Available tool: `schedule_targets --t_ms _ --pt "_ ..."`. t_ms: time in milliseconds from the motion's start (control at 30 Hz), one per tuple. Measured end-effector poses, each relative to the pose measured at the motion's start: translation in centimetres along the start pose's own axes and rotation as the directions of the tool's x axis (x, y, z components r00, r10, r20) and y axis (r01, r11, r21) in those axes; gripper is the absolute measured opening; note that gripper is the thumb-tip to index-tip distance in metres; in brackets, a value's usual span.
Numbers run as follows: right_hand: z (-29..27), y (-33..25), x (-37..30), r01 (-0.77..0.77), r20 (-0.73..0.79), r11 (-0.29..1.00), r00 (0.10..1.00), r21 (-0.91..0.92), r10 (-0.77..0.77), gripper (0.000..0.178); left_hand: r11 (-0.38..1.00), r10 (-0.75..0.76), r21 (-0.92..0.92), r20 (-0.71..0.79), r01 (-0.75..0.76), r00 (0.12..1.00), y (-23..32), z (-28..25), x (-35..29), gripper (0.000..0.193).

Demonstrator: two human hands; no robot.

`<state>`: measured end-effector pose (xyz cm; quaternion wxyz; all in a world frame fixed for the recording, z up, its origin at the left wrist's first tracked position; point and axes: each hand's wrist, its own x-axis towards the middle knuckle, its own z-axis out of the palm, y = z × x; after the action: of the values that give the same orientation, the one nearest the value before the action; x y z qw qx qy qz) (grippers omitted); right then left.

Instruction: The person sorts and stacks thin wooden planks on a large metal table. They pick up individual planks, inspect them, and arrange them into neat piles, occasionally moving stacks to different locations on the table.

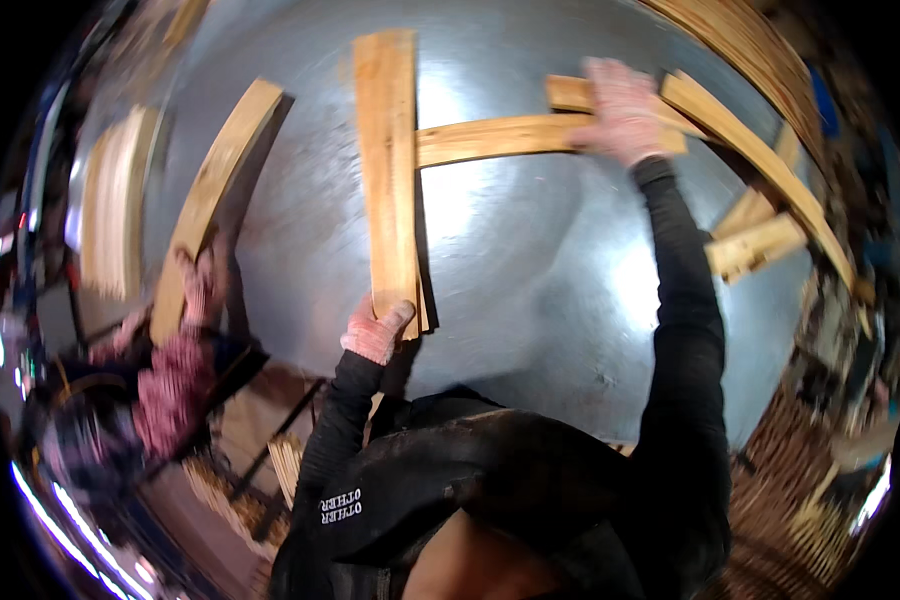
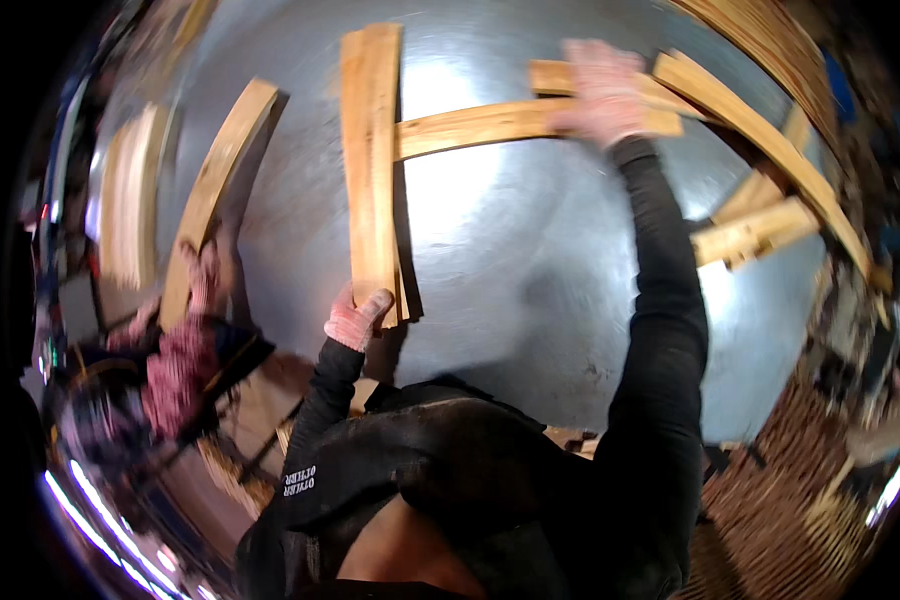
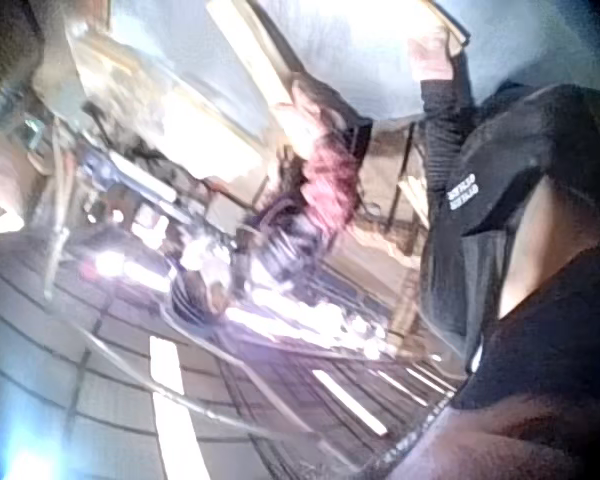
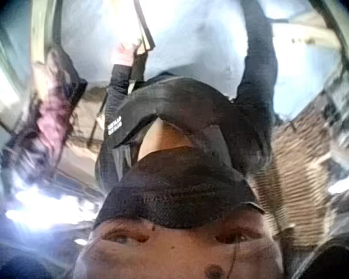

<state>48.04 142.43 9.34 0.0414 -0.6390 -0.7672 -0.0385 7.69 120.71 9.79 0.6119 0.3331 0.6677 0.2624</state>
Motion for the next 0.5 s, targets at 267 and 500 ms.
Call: schedule_targets --t_ms 267,500 --pt "-0.1 3.2 -2.6 0.247 0.444 0.968 0.864 0.038 -0.238 0.134 0.353 0.163 0.856 -0.453 0.377 0.876 -1.4 -7.6 -1.3 0.052" --pt "-1.4 4.4 -13.8 0.521 0.651 0.85 0.62 0.074 -0.437 0.101 0.414 0.008 0.811 -0.458 0.414 0.889 -2.9 -2.8 -0.7 0.055"
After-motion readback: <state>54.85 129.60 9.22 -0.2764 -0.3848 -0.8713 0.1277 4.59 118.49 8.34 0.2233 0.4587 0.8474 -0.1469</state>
